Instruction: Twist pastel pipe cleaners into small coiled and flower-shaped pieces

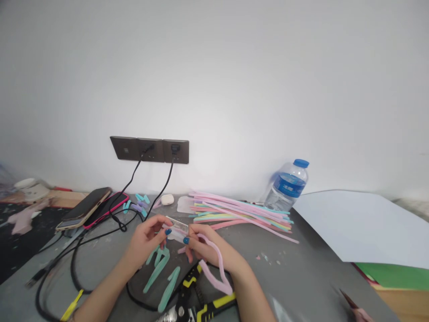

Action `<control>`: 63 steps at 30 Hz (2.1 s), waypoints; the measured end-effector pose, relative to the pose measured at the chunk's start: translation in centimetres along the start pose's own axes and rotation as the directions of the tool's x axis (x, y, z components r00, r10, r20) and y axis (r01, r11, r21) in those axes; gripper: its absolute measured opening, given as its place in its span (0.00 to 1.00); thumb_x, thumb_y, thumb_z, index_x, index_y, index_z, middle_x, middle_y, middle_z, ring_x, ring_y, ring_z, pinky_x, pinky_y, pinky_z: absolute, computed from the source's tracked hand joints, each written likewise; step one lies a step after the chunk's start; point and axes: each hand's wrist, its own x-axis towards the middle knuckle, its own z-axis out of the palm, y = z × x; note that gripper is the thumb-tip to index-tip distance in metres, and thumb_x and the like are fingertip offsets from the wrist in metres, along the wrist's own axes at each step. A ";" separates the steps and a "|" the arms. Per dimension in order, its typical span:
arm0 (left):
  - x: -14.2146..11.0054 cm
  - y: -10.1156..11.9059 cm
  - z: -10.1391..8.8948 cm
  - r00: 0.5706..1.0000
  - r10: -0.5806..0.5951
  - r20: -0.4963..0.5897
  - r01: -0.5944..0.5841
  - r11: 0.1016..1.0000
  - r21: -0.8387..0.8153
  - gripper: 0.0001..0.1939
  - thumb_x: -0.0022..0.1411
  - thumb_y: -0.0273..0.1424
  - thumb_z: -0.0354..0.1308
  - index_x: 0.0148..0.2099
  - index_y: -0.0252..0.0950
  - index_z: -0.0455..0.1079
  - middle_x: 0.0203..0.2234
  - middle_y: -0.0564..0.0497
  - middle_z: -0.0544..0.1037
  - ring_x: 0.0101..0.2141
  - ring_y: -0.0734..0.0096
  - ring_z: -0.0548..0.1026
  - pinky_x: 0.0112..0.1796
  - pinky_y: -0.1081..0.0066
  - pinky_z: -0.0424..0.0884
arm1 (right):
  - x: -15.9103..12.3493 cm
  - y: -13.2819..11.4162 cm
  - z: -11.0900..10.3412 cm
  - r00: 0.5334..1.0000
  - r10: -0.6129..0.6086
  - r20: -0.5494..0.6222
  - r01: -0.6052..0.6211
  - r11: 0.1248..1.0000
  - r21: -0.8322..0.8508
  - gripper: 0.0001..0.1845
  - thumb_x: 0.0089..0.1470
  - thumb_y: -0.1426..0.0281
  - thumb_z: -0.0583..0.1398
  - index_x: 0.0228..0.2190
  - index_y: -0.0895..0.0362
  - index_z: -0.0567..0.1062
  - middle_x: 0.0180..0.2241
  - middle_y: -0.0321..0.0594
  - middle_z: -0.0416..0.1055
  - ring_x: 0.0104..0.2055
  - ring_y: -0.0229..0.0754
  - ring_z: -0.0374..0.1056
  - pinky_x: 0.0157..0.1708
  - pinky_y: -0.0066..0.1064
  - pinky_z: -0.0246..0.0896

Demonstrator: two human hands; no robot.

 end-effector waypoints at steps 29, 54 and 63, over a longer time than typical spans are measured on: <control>0.0 -0.3 -1.0 0.962 -0.107 0.252 0.065 0.984 0.168 0.08 0.63 0.35 0.49 0.33 0.37 0.58 0.19 0.60 0.60 0.22 0.77 0.57 0.25 0.76 0.55 | 1.2 2.0 -2.0 0.916 -0.105 -0.388 0.270 0.874 0.403 0.30 0.54 0.46 0.53 0.27 0.58 0.79 0.30 0.46 0.75 0.26 0.41 0.68 0.26 0.32 0.64; -0.4 0.7 -0.8 0.950 -0.129 0.283 0.039 0.952 0.302 0.06 0.62 0.32 0.48 0.37 0.36 0.64 0.21 0.59 0.61 0.22 0.75 0.59 0.24 0.76 0.54 | 0.4 1.3 -0.9 0.992 -0.012 -0.126 0.041 0.972 0.233 0.17 0.51 0.57 0.63 0.31 0.60 0.77 0.25 0.38 0.72 0.25 0.36 0.66 0.27 0.27 0.62; -0.4 0.9 -0.6 0.940 -0.113 0.323 -0.030 0.913 0.407 0.08 0.60 0.29 0.51 0.37 0.35 0.71 0.28 0.53 0.72 0.28 0.72 0.66 0.29 0.75 0.59 | 2.2 2.3 0.6 0.979 -0.012 -0.202 0.032 0.995 0.097 0.21 0.53 0.52 0.58 0.23 0.57 0.68 0.15 0.33 0.69 0.13 0.33 0.60 0.15 0.24 0.53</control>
